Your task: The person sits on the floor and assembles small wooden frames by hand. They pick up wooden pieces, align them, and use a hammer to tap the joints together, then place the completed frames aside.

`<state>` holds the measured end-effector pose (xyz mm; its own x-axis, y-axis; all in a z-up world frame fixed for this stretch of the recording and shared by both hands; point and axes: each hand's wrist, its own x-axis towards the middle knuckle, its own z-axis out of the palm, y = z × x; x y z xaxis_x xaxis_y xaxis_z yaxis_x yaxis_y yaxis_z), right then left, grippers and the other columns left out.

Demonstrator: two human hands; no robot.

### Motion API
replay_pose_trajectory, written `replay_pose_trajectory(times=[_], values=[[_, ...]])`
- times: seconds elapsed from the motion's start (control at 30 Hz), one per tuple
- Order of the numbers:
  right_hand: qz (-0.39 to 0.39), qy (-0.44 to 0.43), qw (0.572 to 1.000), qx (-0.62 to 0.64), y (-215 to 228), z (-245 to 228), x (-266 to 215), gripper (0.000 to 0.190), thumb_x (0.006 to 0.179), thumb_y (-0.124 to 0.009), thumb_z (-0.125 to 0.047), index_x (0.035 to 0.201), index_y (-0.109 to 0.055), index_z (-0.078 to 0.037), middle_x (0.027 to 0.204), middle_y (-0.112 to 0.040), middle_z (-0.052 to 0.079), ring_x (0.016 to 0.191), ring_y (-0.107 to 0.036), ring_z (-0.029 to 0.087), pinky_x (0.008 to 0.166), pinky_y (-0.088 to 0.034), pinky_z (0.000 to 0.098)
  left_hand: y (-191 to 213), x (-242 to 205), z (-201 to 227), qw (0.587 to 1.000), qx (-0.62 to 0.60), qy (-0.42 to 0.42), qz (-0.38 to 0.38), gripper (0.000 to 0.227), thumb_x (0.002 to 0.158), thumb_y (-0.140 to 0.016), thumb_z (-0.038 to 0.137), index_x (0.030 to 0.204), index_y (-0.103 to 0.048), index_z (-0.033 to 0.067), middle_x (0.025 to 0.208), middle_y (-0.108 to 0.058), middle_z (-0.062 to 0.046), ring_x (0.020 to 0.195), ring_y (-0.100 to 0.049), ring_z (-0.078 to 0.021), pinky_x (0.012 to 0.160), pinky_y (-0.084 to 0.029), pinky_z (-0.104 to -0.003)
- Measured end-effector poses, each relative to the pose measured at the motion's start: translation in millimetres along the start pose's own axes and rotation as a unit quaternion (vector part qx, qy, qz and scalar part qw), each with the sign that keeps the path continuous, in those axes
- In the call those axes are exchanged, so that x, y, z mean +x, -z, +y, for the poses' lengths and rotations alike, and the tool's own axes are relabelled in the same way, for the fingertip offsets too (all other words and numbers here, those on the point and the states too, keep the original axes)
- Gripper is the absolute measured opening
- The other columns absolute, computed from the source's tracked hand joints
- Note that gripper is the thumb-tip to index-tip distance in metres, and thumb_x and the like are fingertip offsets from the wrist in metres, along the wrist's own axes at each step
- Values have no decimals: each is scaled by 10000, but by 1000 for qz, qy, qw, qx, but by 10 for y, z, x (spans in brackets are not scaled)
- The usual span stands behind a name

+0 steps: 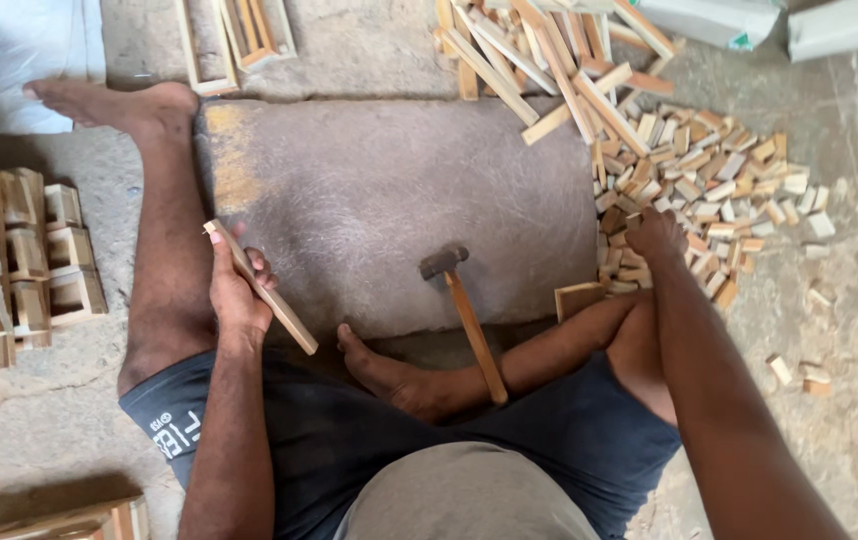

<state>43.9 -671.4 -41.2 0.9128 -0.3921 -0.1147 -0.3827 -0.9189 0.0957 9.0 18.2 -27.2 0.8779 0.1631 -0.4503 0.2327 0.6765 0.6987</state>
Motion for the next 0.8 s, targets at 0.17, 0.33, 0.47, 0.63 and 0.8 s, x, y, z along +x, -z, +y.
replay_pose_trajectory(times=[0.17,0.33,0.47,0.63,0.8], values=[[43,78,922,376,362,-778,-585,356,917,-735,-206,1212,-599,-59,1032,-694,103,907,-699,227,799,-595,376,-141,-107,68,997,-9,-68,-19,422,1090,-451,414,1441,-494,183,781,-604,10,627,-510,-100,568,-429,-264],[-128,129,743,644,228,-2355,-1788,236,972,-809,-192,1104,-731,-12,1041,-703,57,911,-632,121,788,-524,281,-383,-15,13,991,16,-114,-66,418,1142,-476,323,1509,-488,123,896,-629,13,677,-542,-87,601,-449,-231],[-233,115,659,706,299,-3116,-2228,435,879,-765,-187,1285,-623,-122,1091,-748,11,965,-701,97,843,-568,265,-545,-76,-43,974,79,-189,-95,411,1110,-574,328,1478,-541,149,844,-610,12,647,-488,-60,546,-394,-208],[-51,336,775,532,489,-3454,-1851,352,936,-761,-165,1254,-702,-27,1225,-741,112,1123,-720,204,976,-547,342,-683,-265,-63,821,442,-326,-154,389,994,-750,312,1340,-709,137,1059,-717,-83,835,-701,-187,707,-575,-334],[-58,434,819,371,290,-3508,-1722,366,883,-800,-224,1213,-718,-89,1232,-715,158,1152,-658,351,972,-505,459,-763,-224,-211,695,661,-220,-179,429,874,-839,377,1258,-751,206,982,-761,-115,769,-708,-294,723,-557,-434]])
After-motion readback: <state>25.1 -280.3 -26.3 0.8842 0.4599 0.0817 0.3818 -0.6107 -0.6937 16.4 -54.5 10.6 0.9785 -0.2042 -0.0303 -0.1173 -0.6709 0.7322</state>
